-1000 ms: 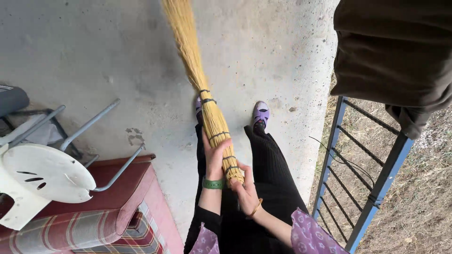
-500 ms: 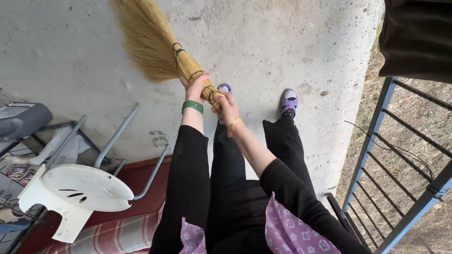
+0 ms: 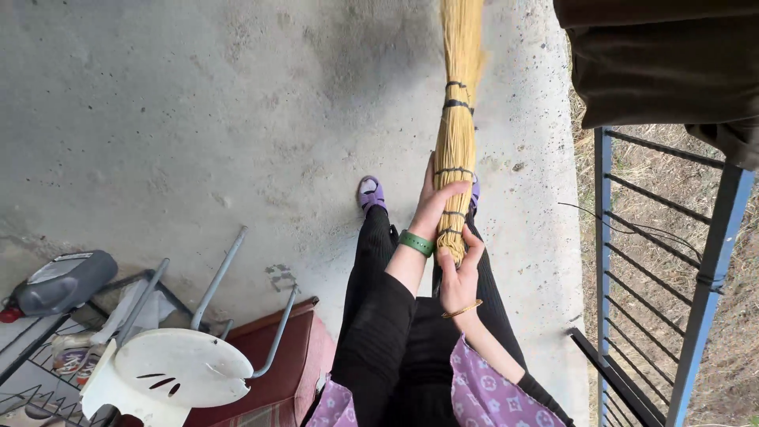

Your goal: Sweeping the floor and tidying items on an outdoor balcony.

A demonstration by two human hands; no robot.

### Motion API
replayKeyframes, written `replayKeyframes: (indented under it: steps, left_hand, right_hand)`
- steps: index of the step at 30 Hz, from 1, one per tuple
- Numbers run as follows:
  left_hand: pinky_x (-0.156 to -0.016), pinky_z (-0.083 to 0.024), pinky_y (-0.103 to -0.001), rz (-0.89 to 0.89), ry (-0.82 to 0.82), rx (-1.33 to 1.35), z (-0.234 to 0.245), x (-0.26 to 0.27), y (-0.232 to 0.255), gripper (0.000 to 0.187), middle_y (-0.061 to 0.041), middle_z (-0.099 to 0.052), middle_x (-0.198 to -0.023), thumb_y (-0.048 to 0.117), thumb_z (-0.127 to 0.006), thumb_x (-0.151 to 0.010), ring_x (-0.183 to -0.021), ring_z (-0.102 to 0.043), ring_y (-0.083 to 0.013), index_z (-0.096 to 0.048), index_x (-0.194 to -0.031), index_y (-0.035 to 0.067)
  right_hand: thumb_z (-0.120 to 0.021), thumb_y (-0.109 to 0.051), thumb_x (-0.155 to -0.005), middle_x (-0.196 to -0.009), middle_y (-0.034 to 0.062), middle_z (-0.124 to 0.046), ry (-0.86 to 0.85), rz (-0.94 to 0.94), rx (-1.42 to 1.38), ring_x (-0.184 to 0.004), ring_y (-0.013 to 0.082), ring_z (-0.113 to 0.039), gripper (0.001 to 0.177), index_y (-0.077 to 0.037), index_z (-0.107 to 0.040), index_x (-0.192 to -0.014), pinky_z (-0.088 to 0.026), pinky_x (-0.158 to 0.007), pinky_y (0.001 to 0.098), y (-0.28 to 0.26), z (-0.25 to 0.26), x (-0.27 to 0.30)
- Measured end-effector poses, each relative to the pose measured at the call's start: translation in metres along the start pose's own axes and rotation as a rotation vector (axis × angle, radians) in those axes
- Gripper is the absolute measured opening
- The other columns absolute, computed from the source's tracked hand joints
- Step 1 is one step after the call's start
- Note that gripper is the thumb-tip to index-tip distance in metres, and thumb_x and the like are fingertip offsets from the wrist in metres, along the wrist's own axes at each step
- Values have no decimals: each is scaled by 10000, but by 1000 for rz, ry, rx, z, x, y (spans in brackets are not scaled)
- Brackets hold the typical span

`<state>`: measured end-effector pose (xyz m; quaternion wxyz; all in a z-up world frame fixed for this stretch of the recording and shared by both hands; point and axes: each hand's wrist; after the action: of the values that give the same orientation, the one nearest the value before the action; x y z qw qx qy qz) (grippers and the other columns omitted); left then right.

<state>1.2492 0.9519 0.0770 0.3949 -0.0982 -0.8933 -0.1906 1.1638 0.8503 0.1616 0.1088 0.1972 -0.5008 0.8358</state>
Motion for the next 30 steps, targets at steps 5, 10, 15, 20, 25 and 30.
replayKeyframes:
  steps: [5, 10, 15, 20, 25, 30]
  left_hand:
    - [-749, -571, -377, -12, 391, -239, 56, 86, 40, 953, -123, -597, -1212, 75, -738, -762, -964, -637, -242, -276, -1591, 170]
    - [-824, -558, -369, -89, 717, -261, 106, 115, 50, 968, -86, -586, -1249, 77, -755, -776, -1040, -629, -223, -242, -1590, 189]
    - [-839, -564, -395, -169, 947, -207, 127, 72, 14, 1024, -96, -546, -1280, 78, -770, -755, -1069, -617, -236, -169, -1573, 213]
    - [-833, -572, -432, -20, 996, -135, 89, -18, -48, 981, -116, -532, -1285, 100, -804, -740, -1070, -622, -255, -200, -1507, 198]
    - [-798, -563, -430, 57, 681, -87, -53, -151, -111, 892, -111, -548, -1226, 109, -788, -758, -1026, -619, -259, -266, -1480, 167]
    - [-804, -573, -389, 42, 479, -32, -175, -248, -160, 877, -91, -562, -1242, 102, -777, -770, -1043, -622, -224, -280, -1490, 174]
  right_hand:
    - [-548, -134, -1005, -1251, 90, -599, -326, -338, -418, -1082, 111, -588, 531, -33, -309, -1468, -509, -922, 251, -17, -35, 64]
    - [-553, -197, -1018, -1011, 49, -609, -520, -569, -488, -842, 79, -547, 471, -77, -383, -1441, -470, -732, 221, -14, -58, 56]
    - [-561, -223, -1012, -870, 38, -616, -645, -681, -508, -731, 70, -558, 399, -64, -485, -1370, -446, -639, 216, 30, -52, 3]
    - [-585, -195, -992, -923, 35, -655, -533, -639, -509, -759, 102, -597, 411, -26, -474, -1350, -502, -705, 239, 74, 0, -70]
    - [-604, -190, -976, -902, 54, -666, -255, -501, -131, -759, 105, -615, 413, -11, -508, -1335, -520, -698, 257, 51, 120, -198]
    - [-593, -168, -988, -927, 81, -678, -86, -404, -64, -773, 114, -611, 433, -2, -495, -1376, -516, -705, 268, 30, 216, -290]
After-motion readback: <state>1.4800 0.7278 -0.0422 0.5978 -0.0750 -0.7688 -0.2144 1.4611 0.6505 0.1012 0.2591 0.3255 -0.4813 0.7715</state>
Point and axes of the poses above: each hand's wrist, its own x-axis away from the middle knuckle, its own z-axis out of the back of the hand, y = z × x
